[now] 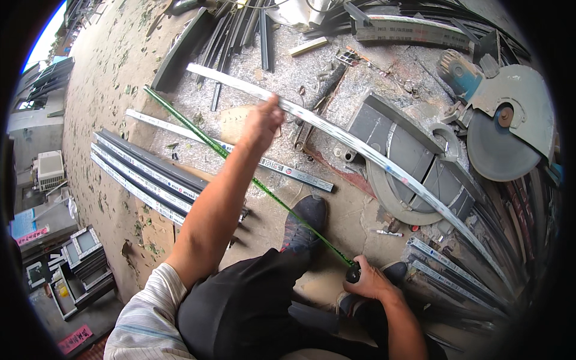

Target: The person measures and marks metal profiles with a tape measure and marker, then cuts them to length using a miter saw. The person repeats this process for several pieces, stacking the cut sections on the floor.

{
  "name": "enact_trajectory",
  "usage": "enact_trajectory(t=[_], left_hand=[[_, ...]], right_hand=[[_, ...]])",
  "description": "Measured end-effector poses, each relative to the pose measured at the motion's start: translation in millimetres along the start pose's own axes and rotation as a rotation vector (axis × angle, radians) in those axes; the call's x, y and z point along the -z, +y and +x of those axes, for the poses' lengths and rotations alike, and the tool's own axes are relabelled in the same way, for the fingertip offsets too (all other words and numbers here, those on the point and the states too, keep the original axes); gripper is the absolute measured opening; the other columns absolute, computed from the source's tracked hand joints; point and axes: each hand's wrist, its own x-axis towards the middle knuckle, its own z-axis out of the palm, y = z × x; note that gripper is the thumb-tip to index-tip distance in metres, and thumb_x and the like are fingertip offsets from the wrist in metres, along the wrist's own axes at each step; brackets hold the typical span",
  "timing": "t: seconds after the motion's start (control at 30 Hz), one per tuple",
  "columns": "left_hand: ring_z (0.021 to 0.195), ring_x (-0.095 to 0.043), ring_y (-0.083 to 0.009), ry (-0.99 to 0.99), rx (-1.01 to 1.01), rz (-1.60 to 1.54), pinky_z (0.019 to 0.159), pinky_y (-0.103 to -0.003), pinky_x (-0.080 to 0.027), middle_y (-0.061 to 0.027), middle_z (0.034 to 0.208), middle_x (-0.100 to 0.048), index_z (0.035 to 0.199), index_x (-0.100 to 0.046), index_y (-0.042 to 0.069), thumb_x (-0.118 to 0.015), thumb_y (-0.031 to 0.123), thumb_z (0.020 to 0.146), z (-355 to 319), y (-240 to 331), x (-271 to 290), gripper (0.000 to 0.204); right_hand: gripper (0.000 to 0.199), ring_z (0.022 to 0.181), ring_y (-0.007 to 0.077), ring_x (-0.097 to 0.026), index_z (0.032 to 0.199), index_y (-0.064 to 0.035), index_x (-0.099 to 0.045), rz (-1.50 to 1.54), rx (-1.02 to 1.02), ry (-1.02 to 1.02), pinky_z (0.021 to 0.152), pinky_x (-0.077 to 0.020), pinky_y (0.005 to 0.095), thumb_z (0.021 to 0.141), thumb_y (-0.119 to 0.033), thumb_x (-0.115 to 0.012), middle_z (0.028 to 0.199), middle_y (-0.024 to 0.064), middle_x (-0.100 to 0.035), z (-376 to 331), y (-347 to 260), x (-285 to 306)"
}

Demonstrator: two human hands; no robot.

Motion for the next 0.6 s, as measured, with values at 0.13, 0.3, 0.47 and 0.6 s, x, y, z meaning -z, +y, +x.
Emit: enact_trajectory(t=[0.13,0.3,0.47,0.6], left_hand=[[0.089,-0.069,-0.0186,0.469,-0.245,-0.107,0.072,-0.026,-0.059,-0.0116,0.102,-0.069,0.122,-0.061,-0.007,-0.077,0.029,0.102,-5,33,8,0.045],[0.11,-0.069,-0.0267,0.343,-0.156,0.241,0.094,-0.037,-0.062,-0.019,0.129,-0.065,0.138,-0.055,-0.009,-0.074,0.034,0.104,-44,35,14,0.058],[0.094,-0.07,-0.0152,0.306,-0.3,0.592,0.083,-0.03,-0.06,-0.0094,0.11,-0.072,0.126,-0.066,-0.005,-0.072,0.03,0.105,-83,36,-9,0.041],[0.098,-0.071,-0.0173,0.154,-0.429,0.911,0.087,-0.032,-0.058,-0.0114,0.109,-0.076,0.126,-0.068,-0.003,-0.071,0.024,0.107,-113,48,-34,0.033]], right_hand=[[0.068,0.119,0.0429,-0.067,0.136,-0.0073,-0.054,-0.023,0.065,0.131,0.101,-0.0528,0.0474,0.08,-0.036,-0.079,0.123,0.026,-0.069,0,14,0],[0.051,0.113,0.0465,-0.066,0.129,-0.0066,-0.062,-0.106,0.2,0.395,0.098,-0.0535,0.0509,0.083,-0.026,-0.073,0.119,0.0264,-0.069,10,31,-6],[0.036,0.104,0.0476,-0.068,0.118,-0.0052,-0.069,-0.06,0.274,0.532,0.091,-0.055,0.0527,0.086,-0.021,-0.07,0.109,0.025,-0.071,4,32,4],[0.029,0.099,0.0475,-0.068,0.114,-0.0036,-0.069,-0.042,0.354,0.581,0.085,-0.0551,0.0509,0.088,-0.016,-0.069,0.103,0.0248,-0.07,-7,37,23]])
